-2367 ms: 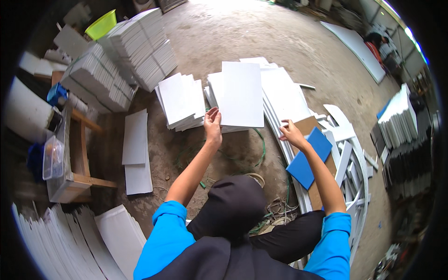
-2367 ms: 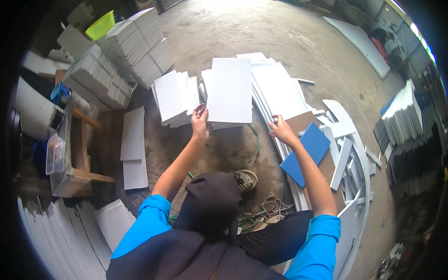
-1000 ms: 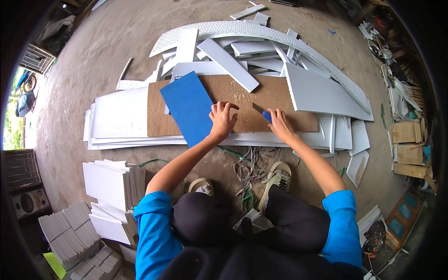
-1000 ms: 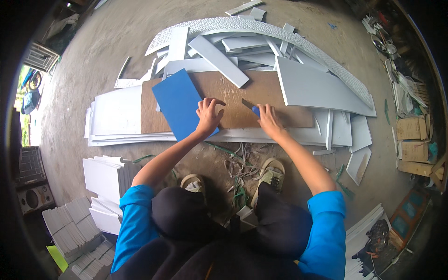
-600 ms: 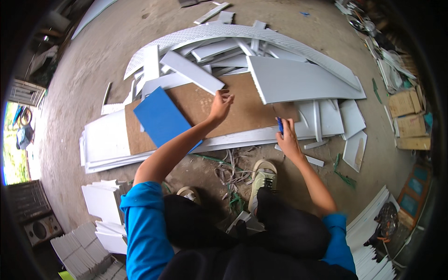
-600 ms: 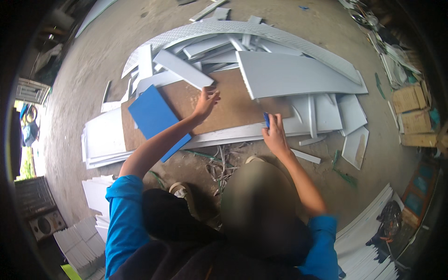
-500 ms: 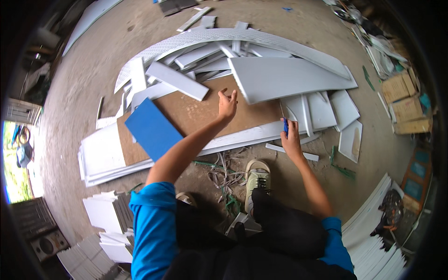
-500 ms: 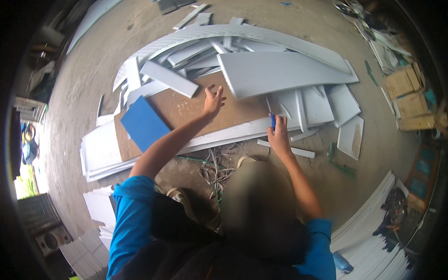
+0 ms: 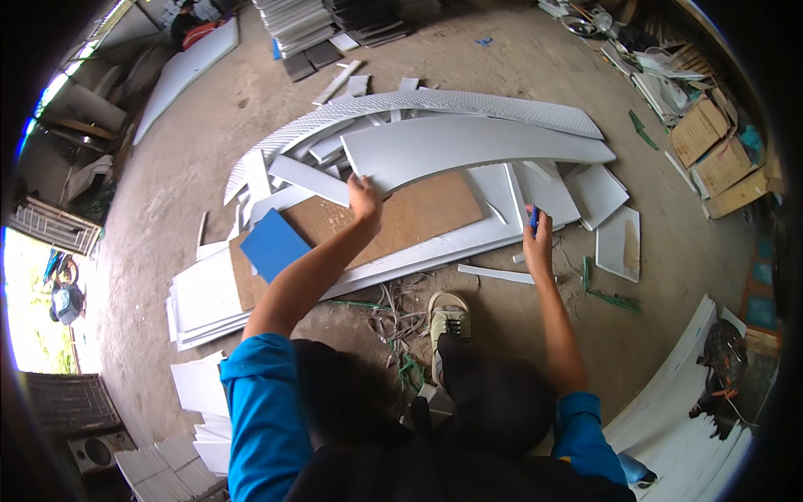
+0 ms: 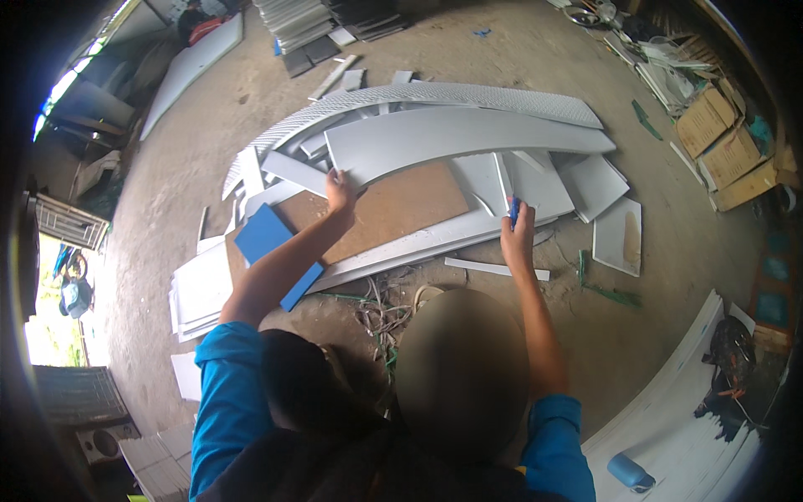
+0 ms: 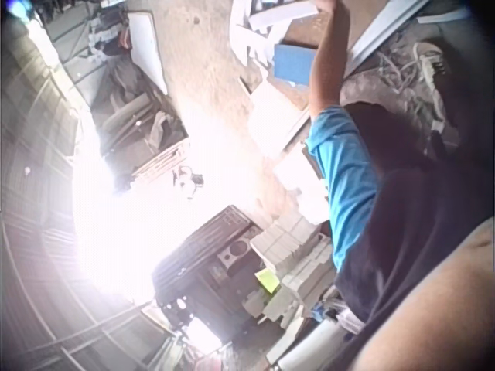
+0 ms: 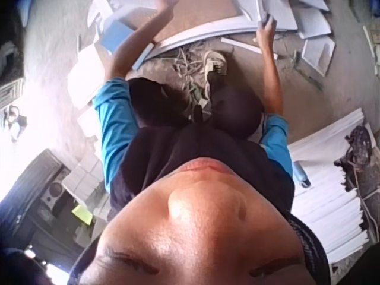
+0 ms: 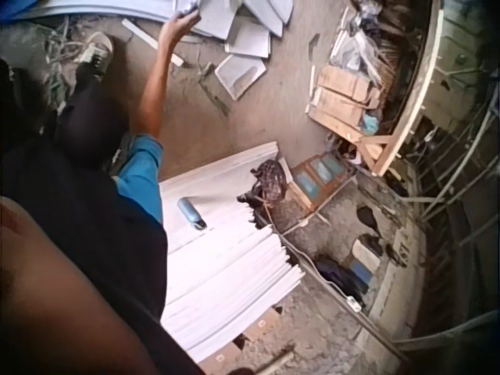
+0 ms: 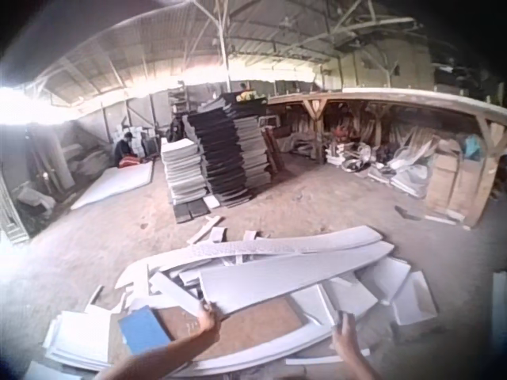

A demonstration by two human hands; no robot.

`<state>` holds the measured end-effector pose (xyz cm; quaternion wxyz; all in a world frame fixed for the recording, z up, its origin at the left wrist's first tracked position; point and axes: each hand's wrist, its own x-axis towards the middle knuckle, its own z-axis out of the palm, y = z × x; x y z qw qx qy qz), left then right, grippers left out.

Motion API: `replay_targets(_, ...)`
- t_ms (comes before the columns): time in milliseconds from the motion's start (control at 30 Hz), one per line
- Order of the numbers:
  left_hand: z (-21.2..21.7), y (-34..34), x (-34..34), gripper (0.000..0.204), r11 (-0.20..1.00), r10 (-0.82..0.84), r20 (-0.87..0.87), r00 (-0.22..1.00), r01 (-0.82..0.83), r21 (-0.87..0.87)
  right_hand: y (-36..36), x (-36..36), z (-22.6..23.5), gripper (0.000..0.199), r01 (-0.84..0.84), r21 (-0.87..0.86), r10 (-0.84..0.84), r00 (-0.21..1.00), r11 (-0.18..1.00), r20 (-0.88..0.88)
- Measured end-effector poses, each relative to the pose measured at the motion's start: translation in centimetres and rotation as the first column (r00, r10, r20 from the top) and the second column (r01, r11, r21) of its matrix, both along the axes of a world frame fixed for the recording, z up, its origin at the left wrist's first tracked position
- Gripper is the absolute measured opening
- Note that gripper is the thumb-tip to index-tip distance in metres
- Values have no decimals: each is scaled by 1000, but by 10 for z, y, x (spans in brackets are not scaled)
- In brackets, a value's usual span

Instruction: The person uses a utility knife to cut white foam sheets to size, using a blue rectangular board as a template. They repeatedly align the template, score the foam along the edges, and separate the cut pieces, stacking the finished items.

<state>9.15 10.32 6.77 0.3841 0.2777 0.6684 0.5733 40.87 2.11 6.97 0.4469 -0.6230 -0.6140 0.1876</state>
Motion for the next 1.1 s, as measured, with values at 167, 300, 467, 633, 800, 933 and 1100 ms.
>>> replay_targets(167, 20, -93, -99, 36, 998, -10, -71, 997, 14, 59, -1, -41, 26, 31, -94, 65, 96, 995, 993, -34)
replay_targets(300, 1, -160, -103, 32, 993, 79, 83, 993, -72, -90, 14, -72, 8, 29, -205, 119, 202, 979, 972, 35)
replay_targets(467, -71, -203, -136, 32, 971, -16, 30, 999, 22, -236, 34, -120, -39, 34, -338, 10, 331, 928, 941, 169)
replay_targets(633, -106, -167, -149, 35, 948, 94, -116, 989, -124, -292, 51, -154, -71, 36, -373, -101, 386, 899, 922, 205)
replay_targets(800, -96, -132, -147, 47, 933, -29, -402, 915, -119, -339, 79, -169, -82, 40, -370, -136, 394, 857, 919, 333)
replay_targets(933, -54, -141, -122, 54, 860, -270, -687, 675, -152, -487, 79, -172, -78, 43, -287, -179, 338, 834, 941, 436)
replay_targets(1100, -79, -198, -151, 58, 803, 89, -794, 601, -515, -299, 68, -182, -78, 45, -142, -165, 215, 748, 976, 627)
